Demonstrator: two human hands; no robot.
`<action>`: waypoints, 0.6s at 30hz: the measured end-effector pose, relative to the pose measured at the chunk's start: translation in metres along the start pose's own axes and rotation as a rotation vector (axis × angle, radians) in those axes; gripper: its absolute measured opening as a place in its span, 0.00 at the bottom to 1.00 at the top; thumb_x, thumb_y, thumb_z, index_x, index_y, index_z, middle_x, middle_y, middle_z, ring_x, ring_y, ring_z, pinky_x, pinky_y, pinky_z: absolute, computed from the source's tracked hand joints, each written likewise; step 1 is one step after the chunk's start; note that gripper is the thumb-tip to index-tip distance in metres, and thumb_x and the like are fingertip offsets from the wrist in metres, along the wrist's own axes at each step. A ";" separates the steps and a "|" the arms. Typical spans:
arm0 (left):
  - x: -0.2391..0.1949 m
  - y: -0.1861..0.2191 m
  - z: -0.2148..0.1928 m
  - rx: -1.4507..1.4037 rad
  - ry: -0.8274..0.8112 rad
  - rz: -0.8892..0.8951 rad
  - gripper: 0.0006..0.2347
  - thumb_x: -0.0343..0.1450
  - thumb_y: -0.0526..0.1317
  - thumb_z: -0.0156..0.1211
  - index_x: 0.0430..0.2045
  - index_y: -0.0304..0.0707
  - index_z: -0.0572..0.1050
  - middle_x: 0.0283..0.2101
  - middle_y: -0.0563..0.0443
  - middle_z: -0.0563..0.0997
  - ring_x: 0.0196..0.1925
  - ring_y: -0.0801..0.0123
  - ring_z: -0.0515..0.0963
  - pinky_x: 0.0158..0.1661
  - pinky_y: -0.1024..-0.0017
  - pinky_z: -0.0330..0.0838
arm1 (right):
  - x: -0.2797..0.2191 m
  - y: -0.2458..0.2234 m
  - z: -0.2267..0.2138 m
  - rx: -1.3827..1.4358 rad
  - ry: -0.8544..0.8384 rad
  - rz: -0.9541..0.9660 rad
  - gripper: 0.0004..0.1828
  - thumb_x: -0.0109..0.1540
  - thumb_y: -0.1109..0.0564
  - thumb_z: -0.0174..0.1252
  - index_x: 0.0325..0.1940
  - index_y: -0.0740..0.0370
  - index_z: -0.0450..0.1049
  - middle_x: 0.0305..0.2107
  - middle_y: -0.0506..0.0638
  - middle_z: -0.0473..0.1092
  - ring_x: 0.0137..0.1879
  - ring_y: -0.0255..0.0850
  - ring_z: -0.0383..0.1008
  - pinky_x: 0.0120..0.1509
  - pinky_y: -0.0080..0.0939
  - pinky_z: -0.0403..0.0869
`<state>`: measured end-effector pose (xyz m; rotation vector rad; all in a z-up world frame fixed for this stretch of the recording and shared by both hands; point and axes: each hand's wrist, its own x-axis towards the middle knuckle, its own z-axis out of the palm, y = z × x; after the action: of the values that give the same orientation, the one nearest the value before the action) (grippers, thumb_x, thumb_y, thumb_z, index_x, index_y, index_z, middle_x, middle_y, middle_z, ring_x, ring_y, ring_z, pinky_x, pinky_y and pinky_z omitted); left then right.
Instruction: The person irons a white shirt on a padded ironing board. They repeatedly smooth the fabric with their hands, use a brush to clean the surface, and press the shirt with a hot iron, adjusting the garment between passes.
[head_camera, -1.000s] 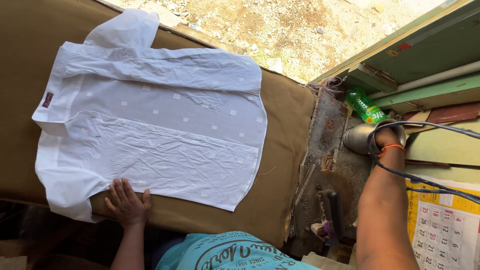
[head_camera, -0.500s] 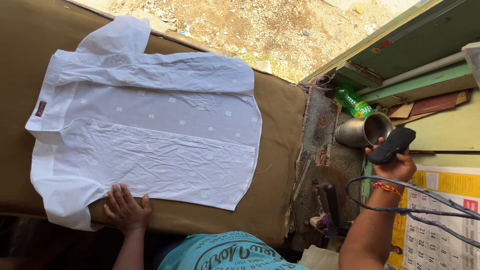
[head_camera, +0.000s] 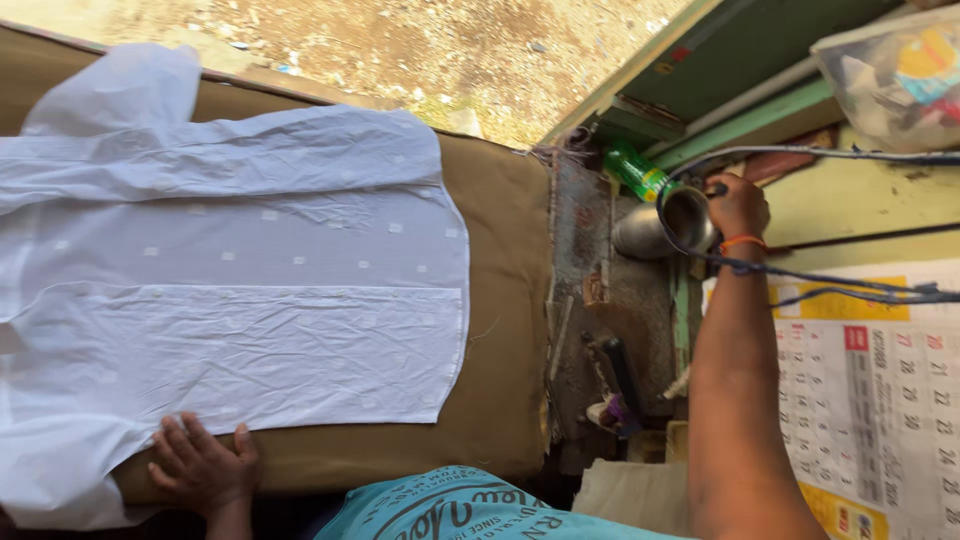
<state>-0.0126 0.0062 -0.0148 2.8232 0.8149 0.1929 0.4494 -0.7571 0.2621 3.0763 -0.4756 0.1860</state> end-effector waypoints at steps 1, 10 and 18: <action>0.000 -0.001 0.000 -0.020 0.034 0.020 0.33 0.79 0.61 0.50 0.70 0.30 0.61 0.77 0.30 0.62 0.80 0.40 0.58 0.68 0.33 0.50 | 0.010 -0.004 0.004 -0.063 -0.016 -0.010 0.14 0.55 0.56 0.60 0.41 0.40 0.83 0.40 0.57 0.78 0.46 0.60 0.78 0.49 0.56 0.76; -0.005 -0.005 0.003 -0.011 0.003 0.046 0.33 0.79 0.59 0.50 0.71 0.28 0.60 0.75 0.28 0.60 0.79 0.38 0.56 0.69 0.32 0.49 | 0.012 -0.006 0.012 -0.183 -0.150 0.081 0.08 0.54 0.58 0.61 0.35 0.45 0.81 0.36 0.55 0.78 0.44 0.58 0.79 0.46 0.54 0.76; 0.005 0.003 0.007 0.008 -0.042 -0.055 0.37 0.71 0.58 0.53 0.74 0.34 0.60 0.79 0.35 0.57 0.82 0.45 0.53 0.71 0.33 0.48 | -0.057 -0.049 0.041 1.666 -0.307 0.058 0.22 0.67 0.57 0.71 0.60 0.65 0.69 0.51 0.59 0.74 0.46 0.53 0.81 0.51 0.51 0.84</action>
<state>-0.0057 0.0052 -0.0209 2.7986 0.8847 0.1219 0.4144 -0.6950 0.2145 4.7722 -0.6016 0.1308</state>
